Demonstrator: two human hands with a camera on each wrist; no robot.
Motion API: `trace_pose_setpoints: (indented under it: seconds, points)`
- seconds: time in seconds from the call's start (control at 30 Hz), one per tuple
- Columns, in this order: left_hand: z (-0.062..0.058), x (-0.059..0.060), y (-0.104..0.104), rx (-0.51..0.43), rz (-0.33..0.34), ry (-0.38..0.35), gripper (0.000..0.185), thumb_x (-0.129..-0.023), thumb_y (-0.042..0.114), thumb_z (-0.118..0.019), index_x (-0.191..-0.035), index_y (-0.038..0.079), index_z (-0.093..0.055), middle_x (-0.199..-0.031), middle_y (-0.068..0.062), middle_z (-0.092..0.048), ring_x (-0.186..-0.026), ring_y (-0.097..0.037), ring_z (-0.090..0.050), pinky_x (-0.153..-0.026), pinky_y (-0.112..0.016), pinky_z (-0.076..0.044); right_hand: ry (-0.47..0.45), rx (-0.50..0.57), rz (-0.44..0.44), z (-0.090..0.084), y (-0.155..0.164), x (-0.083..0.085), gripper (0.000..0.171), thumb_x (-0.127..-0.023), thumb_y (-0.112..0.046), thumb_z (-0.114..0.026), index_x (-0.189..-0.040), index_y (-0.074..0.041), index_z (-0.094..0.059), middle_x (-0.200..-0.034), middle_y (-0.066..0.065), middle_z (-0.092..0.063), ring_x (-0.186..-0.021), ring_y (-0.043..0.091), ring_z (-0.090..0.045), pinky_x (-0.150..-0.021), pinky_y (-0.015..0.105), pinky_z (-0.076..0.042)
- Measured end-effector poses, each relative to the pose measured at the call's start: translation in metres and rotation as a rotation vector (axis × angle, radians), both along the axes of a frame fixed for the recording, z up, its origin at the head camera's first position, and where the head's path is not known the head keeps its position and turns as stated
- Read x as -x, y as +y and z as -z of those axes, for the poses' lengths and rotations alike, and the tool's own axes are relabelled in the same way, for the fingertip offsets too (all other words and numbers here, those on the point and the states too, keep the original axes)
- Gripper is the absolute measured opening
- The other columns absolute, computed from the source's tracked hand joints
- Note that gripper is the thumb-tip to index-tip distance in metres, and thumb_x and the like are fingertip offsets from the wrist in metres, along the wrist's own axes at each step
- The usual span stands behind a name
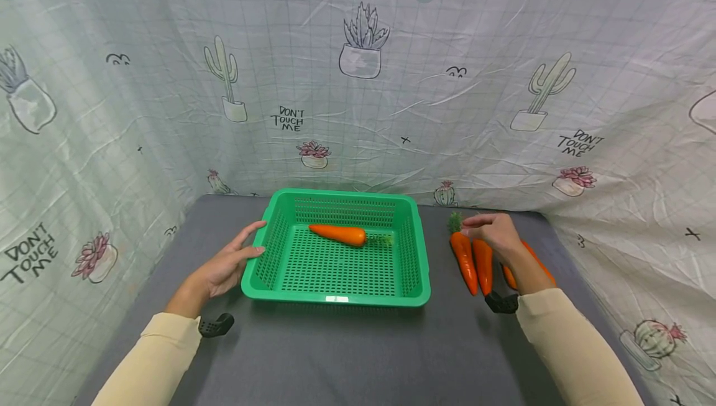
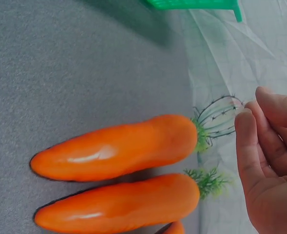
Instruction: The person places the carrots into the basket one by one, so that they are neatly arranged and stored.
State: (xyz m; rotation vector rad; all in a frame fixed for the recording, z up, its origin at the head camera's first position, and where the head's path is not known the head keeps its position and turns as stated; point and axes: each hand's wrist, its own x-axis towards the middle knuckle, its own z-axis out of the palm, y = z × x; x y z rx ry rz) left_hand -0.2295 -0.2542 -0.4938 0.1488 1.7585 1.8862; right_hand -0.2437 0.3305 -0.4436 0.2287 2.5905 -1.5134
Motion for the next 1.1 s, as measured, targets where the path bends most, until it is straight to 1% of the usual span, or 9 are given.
trace_pose_setpoints:
  seconds: [0.13, 0.27, 0.37, 0.5, 0.6, 0.67, 0.8, 0.9, 1.1]
  points:
    - [-0.002, 0.001, 0.000, -0.002, -0.001, 0.005, 0.072, -0.111, 0.024, -0.052, -0.165, 0.042, -0.007, -0.152, -0.020, -0.043, -0.120, -0.025, -0.069, -0.094, -0.049, -0.060, 0.008, 0.007, 0.007, 0.003, 0.003, 0.000, 0.043, -0.095, -0.013, -0.076, -0.132, 0.006, -0.068, -0.109, 0.001, -0.079, -0.097, 0.009, -0.071, -0.106, 0.048, -0.054]
    - [-0.002, 0.001, -0.001, 0.001, -0.008, 0.007, 0.072, -0.111, 0.024, -0.052, -0.165, 0.042, -0.007, -0.154, -0.020, -0.041, -0.121, -0.025, -0.069, -0.094, -0.048, -0.060, 0.012, 0.019, 0.010, 0.006, 0.005, 0.000, 0.043, -0.095, -0.011, -0.075, -0.133, 0.006, -0.067, -0.111, 0.002, -0.079, -0.107, 0.019, -0.073, -0.106, 0.048, -0.055]
    - [-0.002, 0.002, -0.001, 0.010, -0.011, 0.010, 0.072, -0.111, 0.025, -0.052, -0.165, 0.043, -0.007, -0.159, -0.025, -0.035, -0.122, -0.025, -0.068, -0.095, -0.048, -0.059, 0.016, 0.027, 0.017, 0.009, 0.006, -0.001, 0.043, -0.096, -0.010, -0.073, -0.135, 0.007, -0.065, -0.110, 0.000, -0.079, -0.103, 0.013, -0.073, -0.108, 0.051, -0.053]
    - [-0.002, 0.002, -0.001, 0.019, -0.011, 0.010, 0.073, -0.111, 0.027, -0.052, -0.165, 0.043, -0.006, -0.163, -0.027, -0.029, -0.123, -0.024, -0.067, -0.096, -0.048, -0.059, 0.020, 0.039, 0.020, 0.011, 0.007, -0.003, 0.045, -0.097, -0.009, -0.073, -0.137, 0.008, -0.063, -0.109, -0.004, -0.079, -0.089, -0.003, -0.069, -0.108, 0.049, -0.053]
    - [-0.001, 0.002, -0.002, 0.019, -0.015, 0.006, 0.074, -0.111, 0.027, -0.053, -0.165, 0.044, -0.006, -0.163, -0.027, -0.029, -0.122, -0.024, -0.067, -0.096, -0.048, -0.059, 0.022, 0.047, 0.020, 0.012, 0.006, -0.005, 0.046, -0.097, -0.010, -0.072, -0.139, 0.008, -0.062, -0.112, 0.000, -0.079, -0.090, -0.004, -0.068, -0.111, 0.050, -0.051]
    - [-0.001, 0.002, -0.003, 0.017, -0.018, 0.007, 0.073, -0.111, 0.027, -0.053, -0.165, 0.044, -0.007, -0.162, -0.027, -0.029, -0.121, -0.024, -0.068, -0.095, -0.048, -0.059, 0.024, 0.049, 0.026, 0.013, 0.006, -0.006, 0.047, -0.097, -0.010, -0.072, -0.139, 0.008, -0.061, -0.117, 0.005, -0.079, -0.095, -0.001, -0.069, -0.113, 0.051, -0.048]
    - [0.000, 0.001, -0.003, 0.021, -0.020, 0.010, 0.073, -0.111, 0.027, -0.053, -0.165, 0.045, -0.007, -0.161, -0.026, -0.031, -0.121, -0.024, -0.068, -0.095, -0.048, -0.059, 0.022, 0.033, 0.042, 0.016, 0.006, -0.010, 0.046, -0.098, -0.009, -0.071, -0.139, 0.008, -0.061, -0.125, 0.014, -0.076, -0.115, 0.019, -0.070, -0.117, 0.053, -0.045]
    - [0.002, -0.001, -0.003, 0.023, -0.011, 0.004, 0.074, -0.111, 0.027, -0.053, -0.165, 0.045, -0.006, -0.162, -0.025, -0.031, -0.122, -0.024, -0.067, -0.096, -0.048, -0.059, 0.018, 0.012, 0.054, 0.020, 0.005, -0.014, 0.045, -0.099, -0.008, -0.070, -0.139, 0.009, -0.061, -0.129, 0.019, -0.073, -0.126, 0.031, -0.065, -0.115, 0.053, -0.046]
    - [0.002, -0.003, 0.001, 0.009, -0.011, 0.008, 0.073, -0.111, 0.025, -0.052, -0.165, 0.045, -0.007, -0.161, -0.025, -0.032, -0.124, -0.026, -0.066, -0.096, -0.050, -0.059, 0.021, -0.047, 0.085, 0.028, 0.004, -0.021, 0.046, -0.098, -0.009, -0.070, -0.141, 0.006, -0.061, -0.139, 0.024, -0.066, -0.125, 0.034, -0.065, -0.105, 0.045, -0.054]
